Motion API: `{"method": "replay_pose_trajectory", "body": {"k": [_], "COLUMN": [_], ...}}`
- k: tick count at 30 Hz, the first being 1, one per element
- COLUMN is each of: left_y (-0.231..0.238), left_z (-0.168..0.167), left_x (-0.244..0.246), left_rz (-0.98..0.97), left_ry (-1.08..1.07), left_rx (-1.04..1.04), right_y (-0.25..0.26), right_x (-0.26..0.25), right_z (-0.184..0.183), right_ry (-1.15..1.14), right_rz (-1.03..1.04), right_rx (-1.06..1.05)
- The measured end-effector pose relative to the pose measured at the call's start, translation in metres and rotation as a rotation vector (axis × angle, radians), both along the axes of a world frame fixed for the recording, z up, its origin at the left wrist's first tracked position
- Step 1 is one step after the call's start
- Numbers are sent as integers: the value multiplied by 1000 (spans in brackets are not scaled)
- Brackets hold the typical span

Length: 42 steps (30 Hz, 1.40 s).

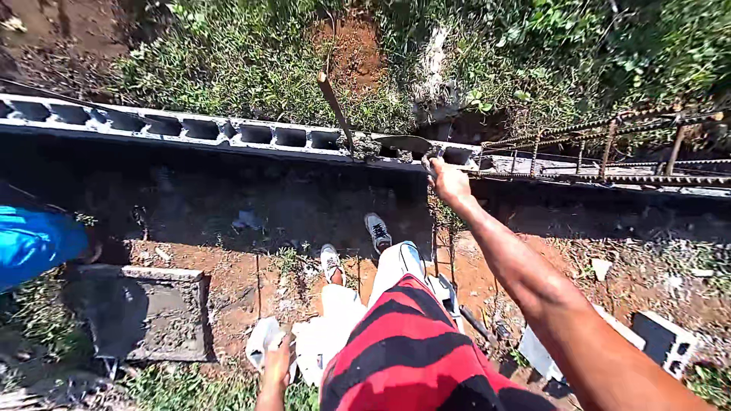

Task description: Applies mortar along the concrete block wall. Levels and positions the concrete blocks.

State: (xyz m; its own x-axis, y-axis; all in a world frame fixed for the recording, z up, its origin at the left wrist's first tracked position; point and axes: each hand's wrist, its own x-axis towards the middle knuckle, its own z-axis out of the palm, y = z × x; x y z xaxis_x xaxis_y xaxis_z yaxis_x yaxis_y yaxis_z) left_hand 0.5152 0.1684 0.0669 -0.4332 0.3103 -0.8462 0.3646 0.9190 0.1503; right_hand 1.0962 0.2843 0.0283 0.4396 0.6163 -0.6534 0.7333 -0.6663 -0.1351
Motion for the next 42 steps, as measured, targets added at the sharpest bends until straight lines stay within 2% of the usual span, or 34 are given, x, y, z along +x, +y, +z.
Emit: {"method": "replay_pose_trajectory", "body": {"k": [4,7,10,15,22,27,31,35,38,42], "left_y": [14,41,84,177,298,355,372,363,348,331], "left_z": [-15,-35,-51,-77,-112,-120,-128,-134,-142,-151], "left_x": [26,57,70,81,61,79,111,135,134,121], "left_rz": [-85,-209,-355,-386,-471,-583,-563,-524,-523,-515], "left_ry": [-65,-151,-242,-328,-329,-335,-399,-471,-489,-455], "left_rx": [-5,-17,-28,-4,-56,-90,-98,-147,-197,-244], "right_y": [-16,-8,13,30,34,31,49,69,83,85], "right_x": [-46,-77,-102,-116,-124,-126,-134,-147,-149,-144], "right_z": [22,13,-2,-18,7,29,43,40,35,22], "right_ry": [164,327,427,433,331,262,261,250,270,289], "right_rz": [-159,-349,-447,-559,-831,-885,-848,-769,-686,-692], "right_rx": [76,73,82,85,-67,-51,-35,-72,-118,-173]}}
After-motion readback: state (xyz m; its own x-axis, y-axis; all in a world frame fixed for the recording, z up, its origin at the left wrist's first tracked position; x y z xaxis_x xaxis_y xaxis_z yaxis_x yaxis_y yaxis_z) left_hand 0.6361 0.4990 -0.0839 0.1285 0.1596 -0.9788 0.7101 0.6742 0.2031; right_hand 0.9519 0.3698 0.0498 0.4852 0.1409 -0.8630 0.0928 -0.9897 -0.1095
